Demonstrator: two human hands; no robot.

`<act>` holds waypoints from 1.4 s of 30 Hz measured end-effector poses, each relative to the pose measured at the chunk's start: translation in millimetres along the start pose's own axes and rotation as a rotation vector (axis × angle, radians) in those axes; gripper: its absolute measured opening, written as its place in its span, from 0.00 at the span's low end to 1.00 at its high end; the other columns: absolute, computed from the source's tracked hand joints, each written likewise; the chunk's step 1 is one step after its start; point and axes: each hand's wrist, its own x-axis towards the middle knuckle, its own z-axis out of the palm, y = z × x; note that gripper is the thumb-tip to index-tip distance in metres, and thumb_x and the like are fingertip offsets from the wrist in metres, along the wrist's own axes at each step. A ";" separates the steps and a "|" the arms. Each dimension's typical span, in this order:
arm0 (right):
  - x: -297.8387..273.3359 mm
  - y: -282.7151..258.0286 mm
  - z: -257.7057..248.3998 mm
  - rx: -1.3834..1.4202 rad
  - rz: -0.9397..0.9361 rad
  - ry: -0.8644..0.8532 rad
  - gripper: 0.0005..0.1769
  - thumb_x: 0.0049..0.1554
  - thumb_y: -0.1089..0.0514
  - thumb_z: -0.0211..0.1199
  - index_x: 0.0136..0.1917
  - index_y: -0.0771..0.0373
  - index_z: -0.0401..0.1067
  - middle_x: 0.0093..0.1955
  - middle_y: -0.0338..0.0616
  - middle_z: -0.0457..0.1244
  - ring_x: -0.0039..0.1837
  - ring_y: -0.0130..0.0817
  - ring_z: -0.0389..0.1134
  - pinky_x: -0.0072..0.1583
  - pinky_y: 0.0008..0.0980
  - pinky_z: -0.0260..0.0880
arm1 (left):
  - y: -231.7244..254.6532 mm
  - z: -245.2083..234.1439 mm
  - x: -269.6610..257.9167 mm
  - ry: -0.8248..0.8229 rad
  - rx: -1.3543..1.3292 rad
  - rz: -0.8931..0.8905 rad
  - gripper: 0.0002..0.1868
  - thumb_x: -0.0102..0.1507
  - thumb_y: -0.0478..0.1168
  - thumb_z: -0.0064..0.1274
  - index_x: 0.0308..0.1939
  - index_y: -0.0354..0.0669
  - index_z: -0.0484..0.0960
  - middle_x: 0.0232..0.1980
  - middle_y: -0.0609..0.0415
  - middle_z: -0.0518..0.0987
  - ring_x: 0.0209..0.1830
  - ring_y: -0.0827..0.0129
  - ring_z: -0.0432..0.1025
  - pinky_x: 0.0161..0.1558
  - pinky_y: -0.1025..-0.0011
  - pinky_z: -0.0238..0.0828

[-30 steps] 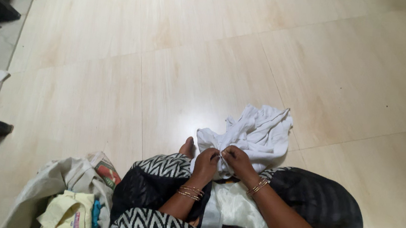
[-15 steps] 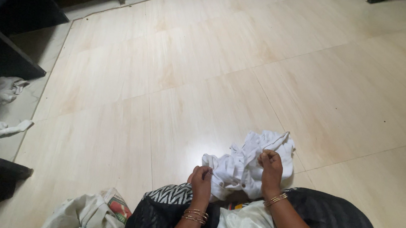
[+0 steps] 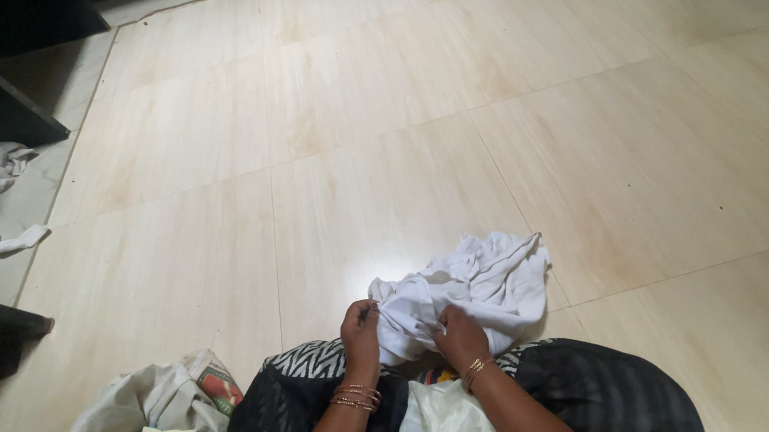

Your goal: The person folds a white shirt by hand while sitting on the floor, smoothing the fabric and folding the sleeves and body into a rectangle.

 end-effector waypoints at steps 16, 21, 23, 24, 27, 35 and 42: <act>-55.4 -40.7 -235.7 1.042 -0.339 0.668 0.02 0.66 0.66 0.64 0.51 0.64 0.71 0.43 0.40 0.67 0.44 0.23 0.67 0.51 0.24 0.70 | 218.7 -34.4 -44.5 0.162 -0.121 0.547 0.08 0.70 0.27 0.43 0.49 0.37 0.76 0.49 0.56 0.77 0.52 0.74 0.71 0.62 0.74 0.67; -56.9 -49.0 -205.3 1.101 -0.304 0.543 0.03 0.66 0.65 0.61 0.48 0.64 0.69 0.41 0.38 0.65 0.41 0.23 0.65 0.47 0.24 0.68 | 196.0 -12.5 -20.5 0.051 0.092 0.542 0.06 0.71 0.26 0.45 0.48 0.35 0.77 0.44 0.57 0.74 0.44 0.77 0.67 0.52 0.76 0.65; -48.4 -58.4 -166.2 1.005 -0.219 0.275 0.07 0.63 0.62 0.62 0.42 0.65 0.72 0.37 0.35 0.63 0.41 0.21 0.63 0.46 0.23 0.65 | 174.9 -0.7 -9.7 0.059 0.103 0.395 0.05 0.71 0.27 0.46 0.46 0.35 0.78 0.40 0.57 0.74 0.37 0.78 0.64 0.41 0.78 0.62; -46.4 -65.7 -146.1 0.838 -0.109 0.142 0.09 0.60 0.60 0.65 0.38 0.64 0.74 0.33 0.36 0.64 0.38 0.22 0.63 0.43 0.24 0.66 | 166.7 2.7 -7.4 0.057 0.090 0.397 0.06 0.70 0.27 0.46 0.46 0.35 0.78 0.41 0.59 0.75 0.38 0.80 0.66 0.42 0.80 0.64; -47.7 -83.1 -94.4 0.286 -0.050 -0.222 0.18 0.54 0.44 0.70 0.38 0.62 0.79 0.31 0.45 0.68 0.34 0.34 0.67 0.41 0.33 0.67 | 150.5 -3.7 -4.9 0.035 0.052 0.390 0.06 0.70 0.27 0.44 0.47 0.36 0.77 0.41 0.61 0.75 0.38 0.82 0.65 0.42 0.82 0.64; -31.6 -71.7 -17.9 0.181 0.011 -0.227 0.30 0.51 0.47 0.73 0.59 0.63 0.67 0.54 0.52 0.66 0.57 0.50 0.69 0.58 0.43 0.69 | 168.6 -21.5 -31.9 -0.002 -0.225 0.342 0.06 0.71 0.27 0.47 0.50 0.34 0.78 0.45 0.59 0.75 0.44 0.81 0.65 0.50 0.80 0.63; 6.5 -7.1 25.0 0.112 -0.252 0.302 0.42 0.39 0.64 0.69 0.66 0.75 0.61 0.59 0.64 0.61 0.61 0.63 0.62 0.62 0.48 0.63 | 186.9 -43.7 -40.5 -0.042 -0.312 0.444 0.07 0.70 0.27 0.46 0.51 0.34 0.76 0.51 0.53 0.78 0.53 0.74 0.70 0.62 0.75 0.65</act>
